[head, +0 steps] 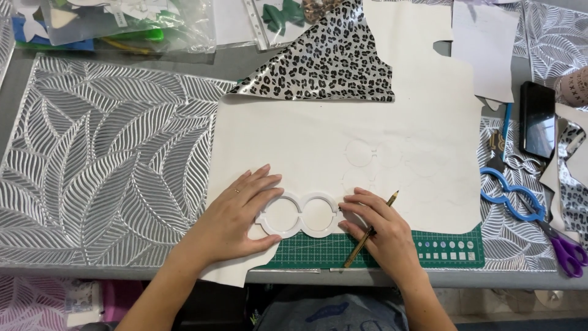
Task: Tracing bow-shaped templates onto a white sheet of material using a pen on a cutting mat.
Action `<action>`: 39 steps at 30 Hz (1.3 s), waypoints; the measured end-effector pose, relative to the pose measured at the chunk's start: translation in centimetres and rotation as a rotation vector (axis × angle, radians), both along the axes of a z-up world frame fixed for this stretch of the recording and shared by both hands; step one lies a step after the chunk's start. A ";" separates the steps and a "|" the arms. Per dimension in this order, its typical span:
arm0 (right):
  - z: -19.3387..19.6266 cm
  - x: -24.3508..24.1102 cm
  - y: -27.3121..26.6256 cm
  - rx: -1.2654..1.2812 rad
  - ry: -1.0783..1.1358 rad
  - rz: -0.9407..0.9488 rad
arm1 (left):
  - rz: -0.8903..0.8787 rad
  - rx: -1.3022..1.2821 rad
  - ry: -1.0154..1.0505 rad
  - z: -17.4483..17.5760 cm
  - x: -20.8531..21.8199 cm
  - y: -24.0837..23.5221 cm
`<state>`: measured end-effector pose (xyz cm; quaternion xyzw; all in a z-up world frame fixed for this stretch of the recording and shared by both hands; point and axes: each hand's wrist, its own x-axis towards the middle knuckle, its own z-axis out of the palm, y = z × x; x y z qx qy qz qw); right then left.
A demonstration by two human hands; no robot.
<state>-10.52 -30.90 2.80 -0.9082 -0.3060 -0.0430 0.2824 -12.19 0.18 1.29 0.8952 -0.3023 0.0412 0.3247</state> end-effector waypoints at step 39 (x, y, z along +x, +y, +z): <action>-3.8 -1.2 -11.7 0.566 0.153 -0.415 | 0.782 -0.126 0.595 6.3 1.5 -1.5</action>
